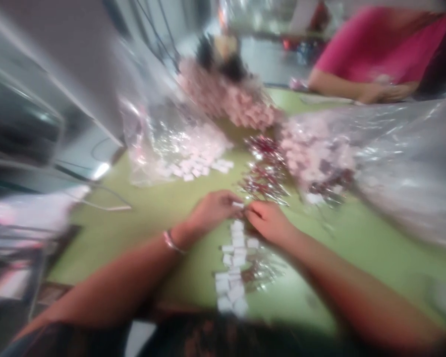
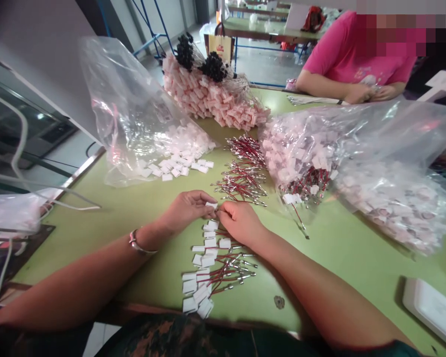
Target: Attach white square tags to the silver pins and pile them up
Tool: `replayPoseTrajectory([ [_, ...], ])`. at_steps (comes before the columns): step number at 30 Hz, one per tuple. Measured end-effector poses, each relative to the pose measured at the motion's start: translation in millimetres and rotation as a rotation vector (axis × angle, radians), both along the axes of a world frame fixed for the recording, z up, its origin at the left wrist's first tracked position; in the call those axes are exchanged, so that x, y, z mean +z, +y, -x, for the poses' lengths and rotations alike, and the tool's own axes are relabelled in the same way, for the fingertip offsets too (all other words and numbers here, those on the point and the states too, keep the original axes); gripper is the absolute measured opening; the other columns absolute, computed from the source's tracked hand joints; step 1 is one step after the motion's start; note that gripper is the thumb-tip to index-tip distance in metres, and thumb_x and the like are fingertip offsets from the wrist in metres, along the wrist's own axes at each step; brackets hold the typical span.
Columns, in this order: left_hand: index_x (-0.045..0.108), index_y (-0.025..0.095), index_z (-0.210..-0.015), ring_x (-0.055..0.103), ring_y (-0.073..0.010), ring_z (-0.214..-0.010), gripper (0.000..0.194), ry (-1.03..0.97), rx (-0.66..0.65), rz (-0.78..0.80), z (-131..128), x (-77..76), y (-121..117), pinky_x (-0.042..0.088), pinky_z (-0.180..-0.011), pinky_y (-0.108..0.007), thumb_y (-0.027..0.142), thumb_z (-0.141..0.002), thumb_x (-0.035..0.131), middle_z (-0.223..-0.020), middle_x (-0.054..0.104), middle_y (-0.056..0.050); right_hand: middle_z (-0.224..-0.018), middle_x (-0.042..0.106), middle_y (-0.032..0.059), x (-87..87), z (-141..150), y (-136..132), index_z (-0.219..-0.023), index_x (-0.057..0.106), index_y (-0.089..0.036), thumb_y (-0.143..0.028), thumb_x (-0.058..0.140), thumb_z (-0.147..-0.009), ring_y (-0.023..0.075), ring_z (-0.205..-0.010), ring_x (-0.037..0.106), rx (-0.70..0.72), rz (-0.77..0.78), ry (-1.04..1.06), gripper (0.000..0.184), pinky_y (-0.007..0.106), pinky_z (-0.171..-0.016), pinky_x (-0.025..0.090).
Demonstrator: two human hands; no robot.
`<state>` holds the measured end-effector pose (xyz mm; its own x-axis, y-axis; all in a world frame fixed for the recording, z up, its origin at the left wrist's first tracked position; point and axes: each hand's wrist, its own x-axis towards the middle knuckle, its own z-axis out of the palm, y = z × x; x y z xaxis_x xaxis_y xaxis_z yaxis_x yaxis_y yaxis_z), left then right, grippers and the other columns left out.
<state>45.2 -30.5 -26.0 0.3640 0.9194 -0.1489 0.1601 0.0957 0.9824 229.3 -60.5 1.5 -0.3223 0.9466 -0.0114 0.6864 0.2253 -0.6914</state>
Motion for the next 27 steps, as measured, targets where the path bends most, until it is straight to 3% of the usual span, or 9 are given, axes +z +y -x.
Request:
replayPoseTrajectory([
  [3, 0.071, 0.016, -0.098, 0.065, -0.0150, -0.063, 0.027, 0.105, -0.059, -0.059, 1, 4.6, 0, 0.053, -0.063, -0.028, 0.032, -0.077, 0.070, -0.070, 0.071, -0.005, -0.061, 0.056, -0.0013, -0.8, -1, 1, -0.065, 0.054, -0.019, -0.023, 0.048, -0.086, 0.0121, -0.058, 0.048, 0.019, -0.072, -0.052, 0.022, 0.024, -0.057, 0.031],
  [6, 0.069, 0.020, -0.109, 0.066, -0.0175, -0.075, 0.032, 0.271, -0.108, -0.230, 14, 16.1, 7, 0.053, -0.072, -0.031, 0.036, -0.081, 0.065, -0.087, 0.072, -0.006, -0.060, 0.055, -0.0021, 1.9, -5, 2, -0.067, 0.055, -0.020, -0.025, 0.047, -0.088, 0.0117, -0.057, 0.047, 0.015, -0.096, -0.076, 0.023, 0.024, -0.057, 0.031],
  [8, 0.067, 0.022, -0.115, 0.064, -0.0214, -0.090, 0.037, 0.452, -0.026, -0.435, 30, 23.7, 17, 0.050, -0.083, -0.035, 0.039, -0.083, 0.062, -0.105, 0.069, -0.008, -0.063, 0.056, -0.0013, 1.8, -7, 0, -0.068, 0.056, -0.019, -0.025, 0.048, -0.089, 0.0119, -0.059, 0.048, 0.031, -0.125, -0.146, 0.023, 0.024, -0.058, 0.032],
  [10, 0.068, 0.016, -0.112, 0.060, -0.0264, -0.100, 0.035, 0.718, 0.188, -0.620, 48, 28.0, 30, 0.046, -0.091, -0.040, 0.038, -0.088, 0.055, -0.108, 0.066, -0.013, -0.071, 0.058, 0.0010, -0.2, -9, -4, -0.070, 0.058, -0.019, -0.022, 0.049, -0.088, 0.0127, -0.064, 0.050, 0.067, -0.156, -0.231, 0.021, 0.025, -0.061, 0.032],
  [12, 0.066, 0.011, -0.111, 0.057, -0.0304, -0.104, 0.033, 0.985, 0.257, -0.632, 64, 28.0, 42, 0.045, -0.092, -0.043, 0.030, -0.089, 0.050, -0.107, 0.062, -0.017, -0.077, 0.060, 0.0025, -1.6, -10, -11, -0.074, 0.060, -0.018, -0.021, 0.048, -0.089, 0.0131, -0.069, 0.051, 0.124, -0.152, -0.287, 0.019, 0.025, -0.063, 0.033],
  [14, 0.066, 0.009, -0.106, 0.057, -0.0317, -0.100, 0.029, 1.111, 0.224, -0.585, 73, 25.2, 50, 0.046, -0.088, -0.043, 0.023, -0.088, 0.048, -0.103, 0.061, -0.019, -0.077, 0.061, 0.0019, 0.4, -10, -18, -0.077, 0.060, -0.018, -0.021, 0.048, -0.090, 0.0126, -0.068, 0.051, 0.198, -0.115, -0.314, 0.018, 0.025, -0.062, 0.033],
  [19, 0.067, 0.013, -0.105, 0.059, -0.0304, -0.098, 0.028, 1.125, 0.176, -0.547, 75, 17.9, 51, 0.047, -0.087, -0.040, 0.023, -0.085, 0.049, -0.102, 0.062, -0.016, -0.072, 0.061, 0.0007, 16.1, -15, -18, -0.071, 0.060, -0.019, -0.032, 0.045, -0.095, 0.0124, -0.065, 0.052, 0.368, -0.077, -0.381, 0.031, 0.026, -0.059, 0.032],
  [24, 0.067, 0.012, -0.113, 0.059, -0.0321, -0.099, 0.036, 1.114, 0.128, -0.572, 69, 20.4, 48, 0.047, -0.086, -0.042, 0.024, -0.087, 0.046, -0.103, 0.061, -0.017, -0.090, 0.065, 0.0050, 9.6, -26, 12, -0.088, 0.067, -0.020, -0.028, 0.041, -0.096, 0.0169, -0.077, 0.057, -0.003, -0.311, -0.538, 0.028, 0.029, -0.061, 0.035],
  [27, 0.070, 0.014, -0.102, 0.059, -0.0304, -0.097, 0.029, 1.000, 0.180, -0.607, 63, 28.0, 44, 0.046, -0.086, -0.042, 0.026, -0.084, 0.051, -0.100, 0.063, -0.015, -0.094, 0.065, 0.0068, -2.8, -28, 23, -0.096, 0.067, -0.020, -0.022, 0.044, -0.094, 0.0199, -0.083, 0.057, -0.011, -0.394, -0.655, 0.023, 0.030, -0.059, 0.034],
])
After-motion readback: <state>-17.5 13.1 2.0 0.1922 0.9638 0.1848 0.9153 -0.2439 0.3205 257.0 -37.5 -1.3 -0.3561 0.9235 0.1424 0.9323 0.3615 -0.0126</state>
